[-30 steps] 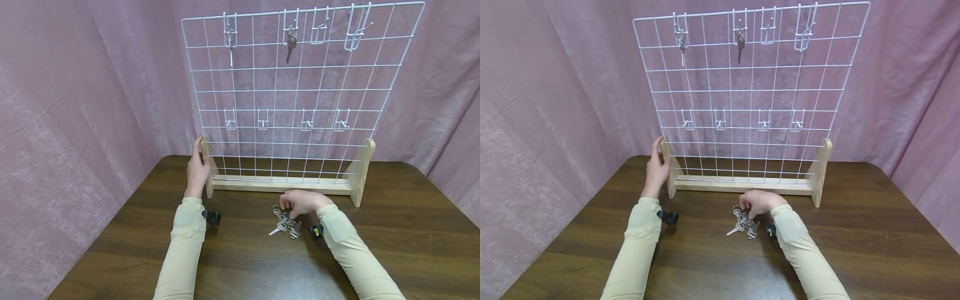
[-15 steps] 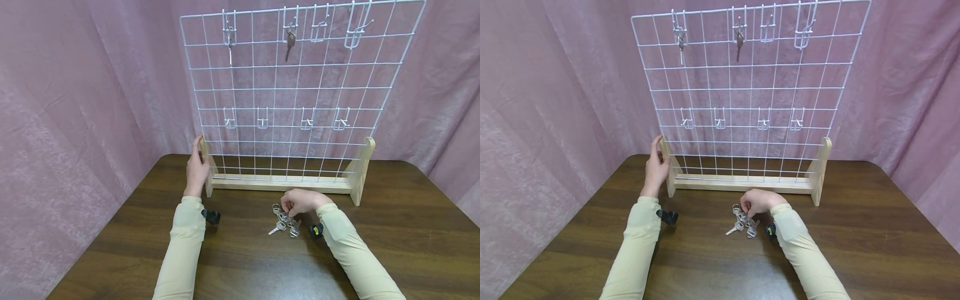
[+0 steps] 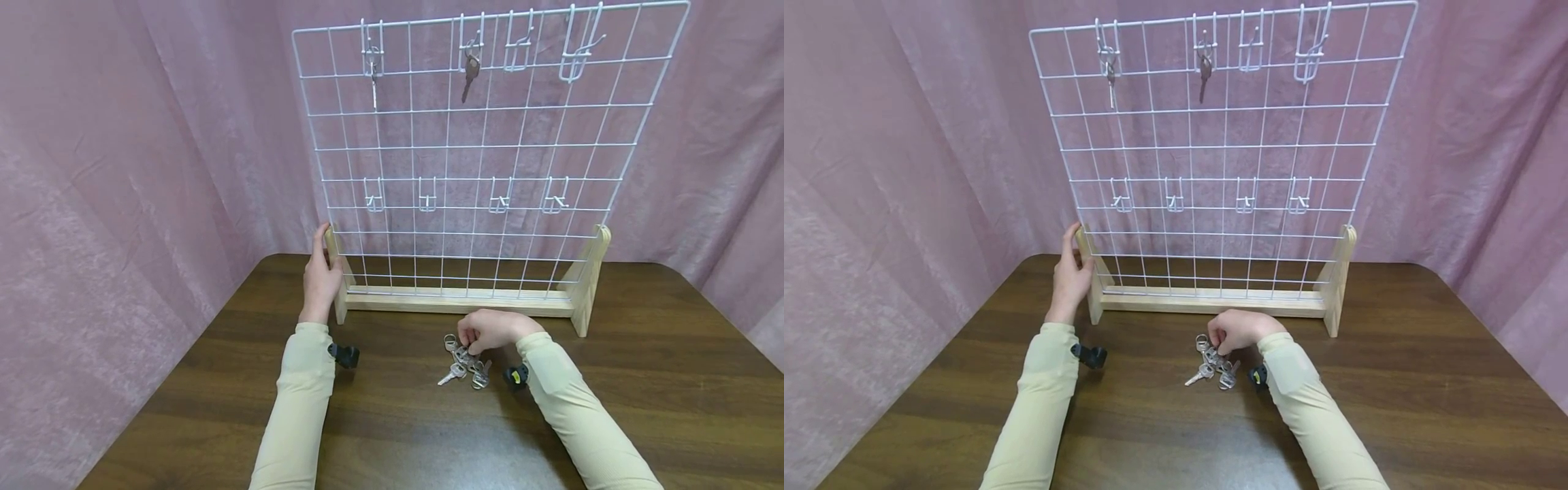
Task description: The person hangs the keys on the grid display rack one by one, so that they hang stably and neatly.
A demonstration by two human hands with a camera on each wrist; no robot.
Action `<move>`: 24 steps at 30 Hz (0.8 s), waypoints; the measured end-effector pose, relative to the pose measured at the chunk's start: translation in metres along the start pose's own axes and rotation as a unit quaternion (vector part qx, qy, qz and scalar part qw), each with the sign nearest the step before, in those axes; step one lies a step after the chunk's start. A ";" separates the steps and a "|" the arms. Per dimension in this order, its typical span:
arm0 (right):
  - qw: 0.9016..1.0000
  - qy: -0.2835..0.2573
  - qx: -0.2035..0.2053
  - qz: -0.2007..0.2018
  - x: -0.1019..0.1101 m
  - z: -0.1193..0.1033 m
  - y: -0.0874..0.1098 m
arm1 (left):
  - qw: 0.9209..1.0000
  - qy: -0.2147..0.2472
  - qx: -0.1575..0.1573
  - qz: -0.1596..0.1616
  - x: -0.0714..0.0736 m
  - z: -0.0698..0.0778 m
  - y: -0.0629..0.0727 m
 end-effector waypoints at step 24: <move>0.999 -0.008 0.047 0.000 -0.001 -0.012 -0.003 | 1.000 -0.011 0.007 0.002 0.000 -0.001 0.000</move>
Point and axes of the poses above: each hand's wrist, its own y-axis away from the middle knuckle, its own x-axis out of the back of the hand, z = x × y, the point moved 8 cm from there along -y, towards the middle knuckle, and after that the axes turned 1 degree about -z, right-handed, at the moved point
